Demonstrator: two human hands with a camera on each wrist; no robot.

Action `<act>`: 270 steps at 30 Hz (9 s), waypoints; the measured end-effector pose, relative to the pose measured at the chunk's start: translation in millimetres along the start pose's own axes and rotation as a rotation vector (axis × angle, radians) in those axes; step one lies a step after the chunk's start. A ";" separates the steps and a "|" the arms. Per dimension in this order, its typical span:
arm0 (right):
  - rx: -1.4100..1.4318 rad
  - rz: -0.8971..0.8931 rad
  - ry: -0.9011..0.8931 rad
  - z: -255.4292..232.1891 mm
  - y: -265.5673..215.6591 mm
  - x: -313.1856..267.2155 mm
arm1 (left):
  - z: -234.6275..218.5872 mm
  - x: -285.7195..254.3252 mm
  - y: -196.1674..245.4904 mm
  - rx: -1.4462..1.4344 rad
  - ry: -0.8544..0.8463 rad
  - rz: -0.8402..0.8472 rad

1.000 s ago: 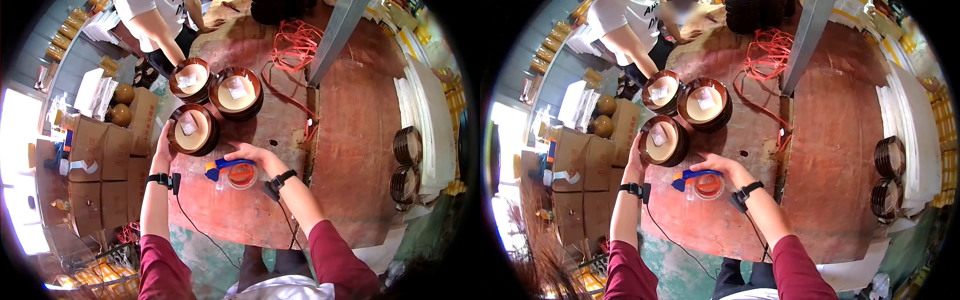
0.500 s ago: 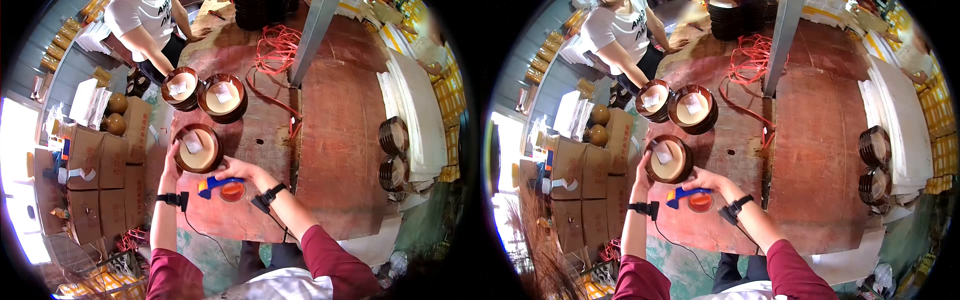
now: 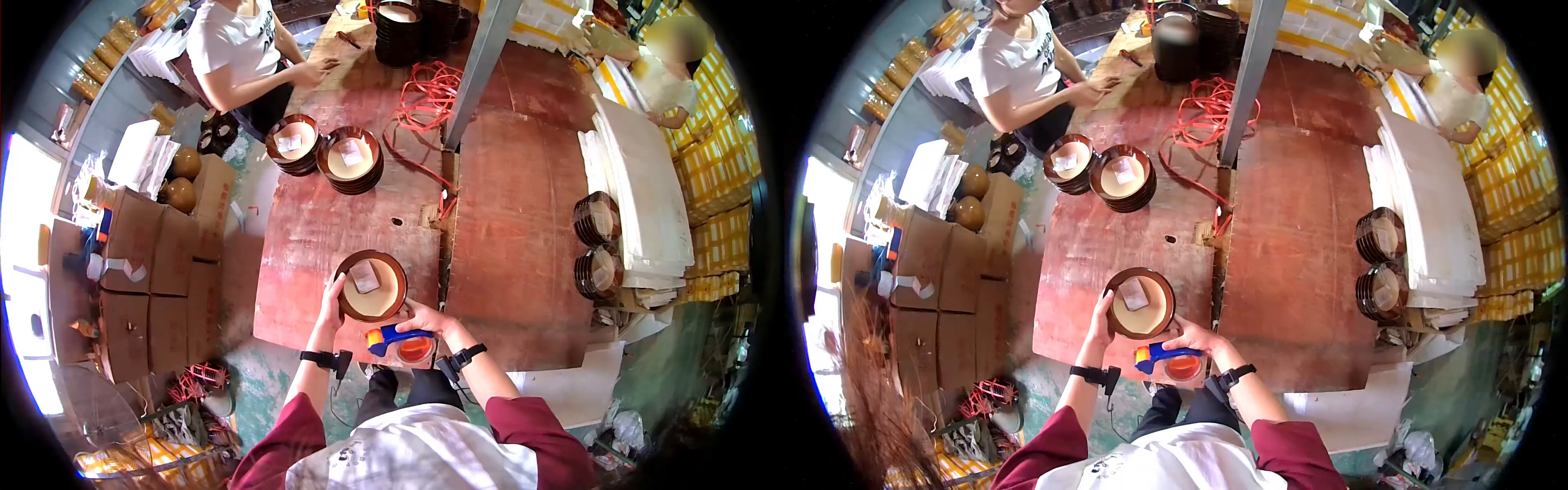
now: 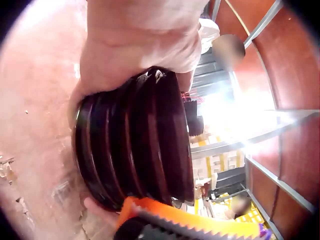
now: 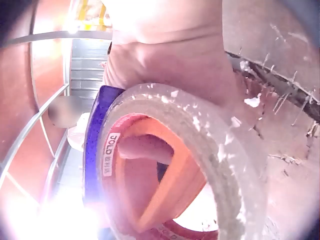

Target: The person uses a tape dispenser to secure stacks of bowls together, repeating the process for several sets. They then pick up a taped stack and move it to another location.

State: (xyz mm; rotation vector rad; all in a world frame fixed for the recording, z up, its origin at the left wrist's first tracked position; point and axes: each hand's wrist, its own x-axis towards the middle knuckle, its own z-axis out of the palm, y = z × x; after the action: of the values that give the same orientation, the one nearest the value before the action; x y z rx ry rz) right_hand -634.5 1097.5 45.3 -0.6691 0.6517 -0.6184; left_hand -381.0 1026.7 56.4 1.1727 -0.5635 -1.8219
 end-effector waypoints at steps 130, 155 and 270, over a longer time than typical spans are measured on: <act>-1.031 0.535 0.540 213.6 -287.7 -10.5 | -96.2 55.9 0.9 0.783 0.405 0.384; -0.902 0.382 0.425 168.8 -270.8 -31.6 | -94.5 100.5 -41.1 0.611 0.134 -0.275; -1.471 0.267 0.535 -26.0 -82.6 10.3 | 84.5 -58.0 15.0 1.995 -0.119 0.619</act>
State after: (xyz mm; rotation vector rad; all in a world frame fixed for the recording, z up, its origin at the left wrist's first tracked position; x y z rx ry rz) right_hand -671.2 1029.3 85.4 -1.7513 1.6924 0.0618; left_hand -439.5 1061.7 134.4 1.5710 -2.6919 -0.2857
